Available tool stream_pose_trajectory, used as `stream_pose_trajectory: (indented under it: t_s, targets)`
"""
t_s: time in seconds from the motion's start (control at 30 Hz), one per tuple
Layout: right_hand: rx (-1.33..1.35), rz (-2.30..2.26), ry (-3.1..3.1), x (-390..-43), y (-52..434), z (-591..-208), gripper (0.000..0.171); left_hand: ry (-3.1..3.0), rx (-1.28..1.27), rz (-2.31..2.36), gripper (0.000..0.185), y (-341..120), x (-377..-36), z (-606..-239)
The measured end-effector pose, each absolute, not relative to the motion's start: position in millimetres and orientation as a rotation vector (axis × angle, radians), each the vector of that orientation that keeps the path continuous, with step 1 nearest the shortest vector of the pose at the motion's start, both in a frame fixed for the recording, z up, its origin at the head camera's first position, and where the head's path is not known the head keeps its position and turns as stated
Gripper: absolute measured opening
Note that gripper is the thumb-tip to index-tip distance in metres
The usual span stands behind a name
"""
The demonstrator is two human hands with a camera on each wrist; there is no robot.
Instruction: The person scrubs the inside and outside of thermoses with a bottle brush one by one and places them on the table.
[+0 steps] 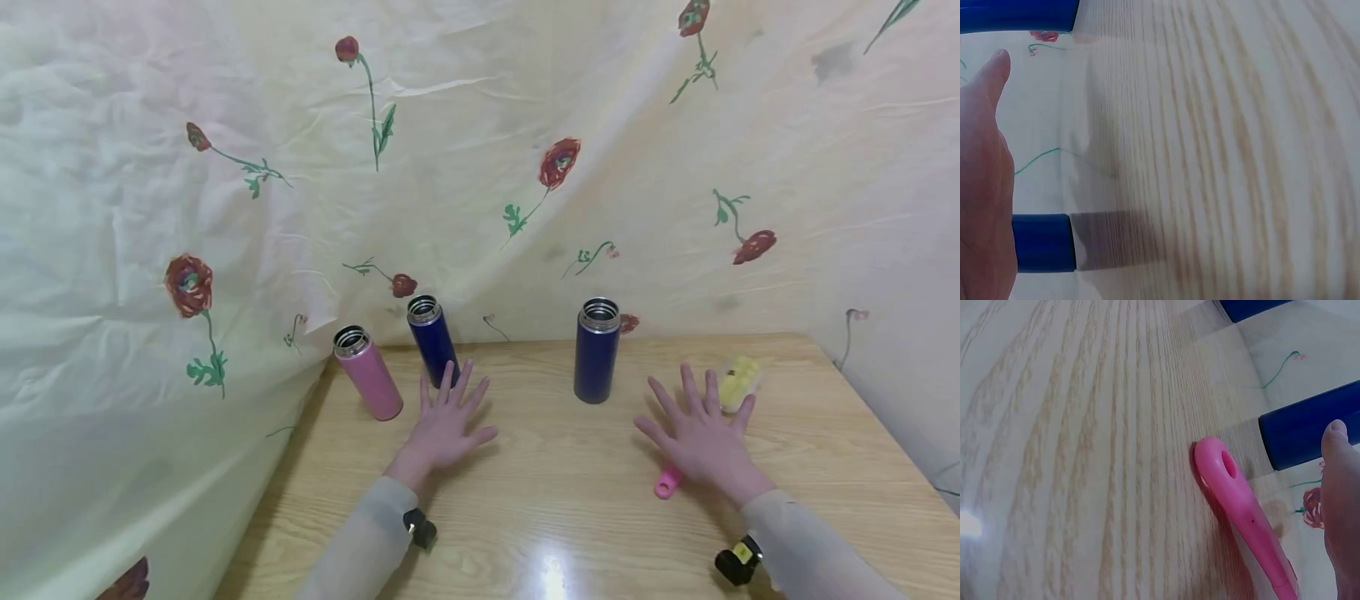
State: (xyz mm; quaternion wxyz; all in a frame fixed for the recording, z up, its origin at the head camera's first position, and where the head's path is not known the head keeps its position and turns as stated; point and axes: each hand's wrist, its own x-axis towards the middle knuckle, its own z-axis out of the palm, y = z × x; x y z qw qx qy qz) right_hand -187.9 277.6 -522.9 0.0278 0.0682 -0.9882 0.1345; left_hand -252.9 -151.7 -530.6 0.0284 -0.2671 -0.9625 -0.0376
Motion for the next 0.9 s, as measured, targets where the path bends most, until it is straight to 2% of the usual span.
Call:
stream_pose_trajectory:
  t_s: [0.47, 0.77, 0.9]
  targets:
    - [0.209, 0.525, -3.036, -187, 288, -528, 0.078, -2.958, -0.774, -0.251, 0.088, -137, -255, -530]
    - [0.355, 0.813, -2.843, -183, 313, -520, 0.056, -2.905, -0.741, -0.857, 0.083, -121, -243, -526]
    - [0.214, 0.864, -2.844, -176, 323, -511, 0.054, -2.798, -0.670, -1.187, 0.080, -115, -238, -518]
